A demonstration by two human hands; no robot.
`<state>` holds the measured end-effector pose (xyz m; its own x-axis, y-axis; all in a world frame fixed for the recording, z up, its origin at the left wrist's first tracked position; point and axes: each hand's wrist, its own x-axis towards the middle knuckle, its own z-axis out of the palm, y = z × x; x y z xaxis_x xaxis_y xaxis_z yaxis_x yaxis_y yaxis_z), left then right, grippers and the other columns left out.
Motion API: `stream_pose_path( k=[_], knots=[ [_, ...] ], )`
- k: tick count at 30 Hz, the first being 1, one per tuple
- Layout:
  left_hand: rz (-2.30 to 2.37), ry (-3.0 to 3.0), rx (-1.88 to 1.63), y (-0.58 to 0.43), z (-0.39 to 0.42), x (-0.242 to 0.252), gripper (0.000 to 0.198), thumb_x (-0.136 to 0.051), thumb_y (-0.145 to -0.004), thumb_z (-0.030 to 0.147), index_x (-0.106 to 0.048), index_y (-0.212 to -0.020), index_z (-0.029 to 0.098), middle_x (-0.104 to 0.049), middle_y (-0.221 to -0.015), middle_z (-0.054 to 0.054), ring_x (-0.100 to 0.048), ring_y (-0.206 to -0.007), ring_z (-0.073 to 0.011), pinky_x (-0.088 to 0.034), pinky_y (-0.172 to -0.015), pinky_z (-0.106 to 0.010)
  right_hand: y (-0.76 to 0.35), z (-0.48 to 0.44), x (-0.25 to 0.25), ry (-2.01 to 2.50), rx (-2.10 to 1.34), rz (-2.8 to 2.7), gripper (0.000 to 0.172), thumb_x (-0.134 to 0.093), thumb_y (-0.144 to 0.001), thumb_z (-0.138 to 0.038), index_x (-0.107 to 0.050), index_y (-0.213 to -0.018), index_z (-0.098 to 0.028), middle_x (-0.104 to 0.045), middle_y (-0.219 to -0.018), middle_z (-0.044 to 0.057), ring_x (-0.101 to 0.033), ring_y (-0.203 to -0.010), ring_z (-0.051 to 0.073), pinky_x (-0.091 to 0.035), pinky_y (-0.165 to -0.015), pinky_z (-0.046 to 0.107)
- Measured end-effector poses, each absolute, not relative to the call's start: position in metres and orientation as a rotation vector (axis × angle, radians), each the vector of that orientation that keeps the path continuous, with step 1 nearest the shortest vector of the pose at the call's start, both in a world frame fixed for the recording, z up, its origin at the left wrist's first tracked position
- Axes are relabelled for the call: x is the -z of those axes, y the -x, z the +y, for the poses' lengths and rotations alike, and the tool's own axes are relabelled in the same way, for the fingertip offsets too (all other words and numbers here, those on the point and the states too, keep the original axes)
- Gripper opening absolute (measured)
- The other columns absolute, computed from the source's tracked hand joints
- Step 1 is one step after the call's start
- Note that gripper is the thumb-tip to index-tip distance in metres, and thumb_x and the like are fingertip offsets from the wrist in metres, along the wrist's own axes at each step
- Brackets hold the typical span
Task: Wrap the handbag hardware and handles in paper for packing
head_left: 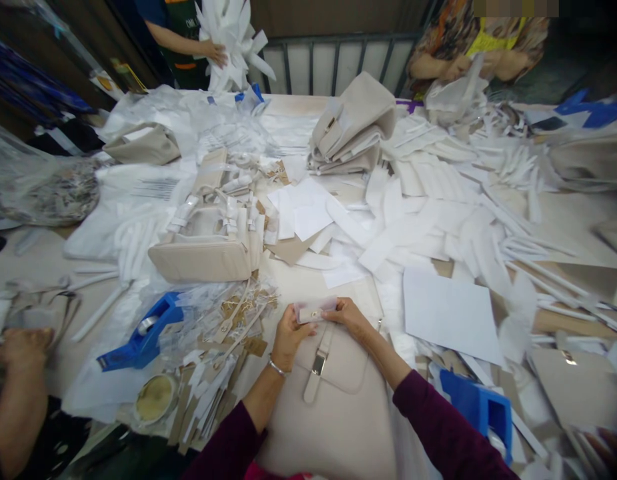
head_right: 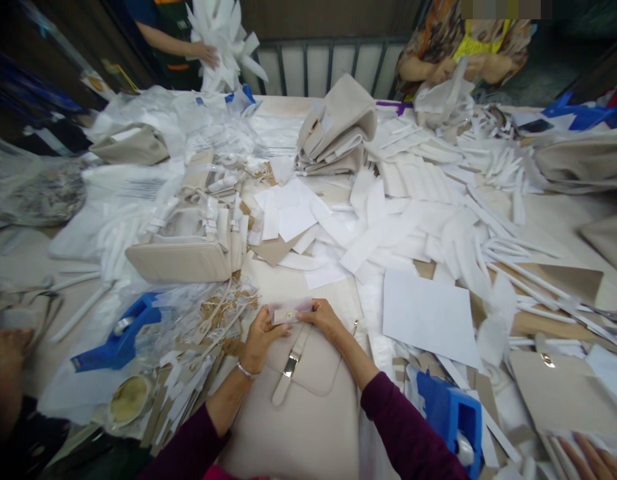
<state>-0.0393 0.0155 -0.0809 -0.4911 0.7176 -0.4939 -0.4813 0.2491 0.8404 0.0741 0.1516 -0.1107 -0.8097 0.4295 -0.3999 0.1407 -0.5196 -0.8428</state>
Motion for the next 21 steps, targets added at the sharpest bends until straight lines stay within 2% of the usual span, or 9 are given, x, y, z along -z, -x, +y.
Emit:
stream_pose_path(
  k=[4, 7, 13, 16, 21],
  knots=[
    [1.654, -0.180, -1.493, 0.034, 0.026, 0.097, 0.037, -0.072, -0.064, 0.033, -0.059, -0.094, 0.015, -0.064, -0.072, 0.000, -0.058, -0.056, -0.0110, -0.053, -0.056, -0.025, -0.076, 0.153, 0.112, 0.856, -2.444, -1.464, 0.032, -0.076, -0.057, -0.038, -0.070, -0.078, -0.013, -0.067, -0.071, 0.003, -0.056, -0.064, 0.016, -0.044, -0.067, 0.029],
    [1.700, -0.148, -1.512, 0.032, 0.026, 0.101, 0.037, -0.073, -0.062, 0.034, -0.062, -0.092, 0.014, -0.064, -0.068, 0.000, -0.058, -0.053, -0.0124, -0.052, -0.052, -0.026, -0.078, 0.156, 0.117, 0.794, -2.459, -1.504, 0.034, -0.074, -0.060, -0.039, -0.070, -0.083, -0.014, -0.066, -0.072, 0.002, -0.055, -0.065, 0.015, -0.043, -0.068, 0.029],
    [1.685, -0.156, -1.539, 0.033, 0.019, 0.098, 0.038, -0.073, -0.063, 0.032, -0.063, -0.095, 0.013, -0.063, -0.059, 0.001, -0.057, -0.051, -0.0128, -0.049, -0.050, -0.025, -0.080, 0.163, 0.128, 0.766, -2.429, -1.632, 0.035, -0.072, -0.063, -0.035, -0.070, -0.090, -0.014, -0.061, -0.064, -0.001, -0.044, -0.052, 0.008, -0.034, -0.053, 0.022],
    [1.728, -0.217, -1.519, 0.031, 0.017, 0.096, 0.033, -0.070, -0.066, 0.031, -0.063, -0.094, 0.014, -0.063, -0.056, 0.001, -0.056, -0.049, -0.0128, -0.049, -0.050, -0.025, -0.081, 0.164, 0.131, 0.743, -2.443, -1.610, 0.030, -0.070, -0.064, -0.030, -0.070, -0.089, -0.015, -0.061, -0.063, -0.001, -0.045, -0.052, 0.008, -0.034, -0.053, 0.022],
    [1.777, -0.317, -1.502, 0.028, 0.013, 0.095, 0.020, -0.062, -0.068, 0.024, -0.064, -0.087, 0.017, -0.062, -0.057, 0.002, -0.057, -0.049, -0.0130, -0.050, -0.051, -0.025, -0.081, 0.165, 0.131, 0.734, -2.464, -1.595, 0.016, -0.066, -0.064, -0.025, -0.069, -0.075, -0.014, -0.059, -0.055, -0.002, -0.048, -0.049, 0.010, -0.036, -0.054, 0.023]
  ],
)
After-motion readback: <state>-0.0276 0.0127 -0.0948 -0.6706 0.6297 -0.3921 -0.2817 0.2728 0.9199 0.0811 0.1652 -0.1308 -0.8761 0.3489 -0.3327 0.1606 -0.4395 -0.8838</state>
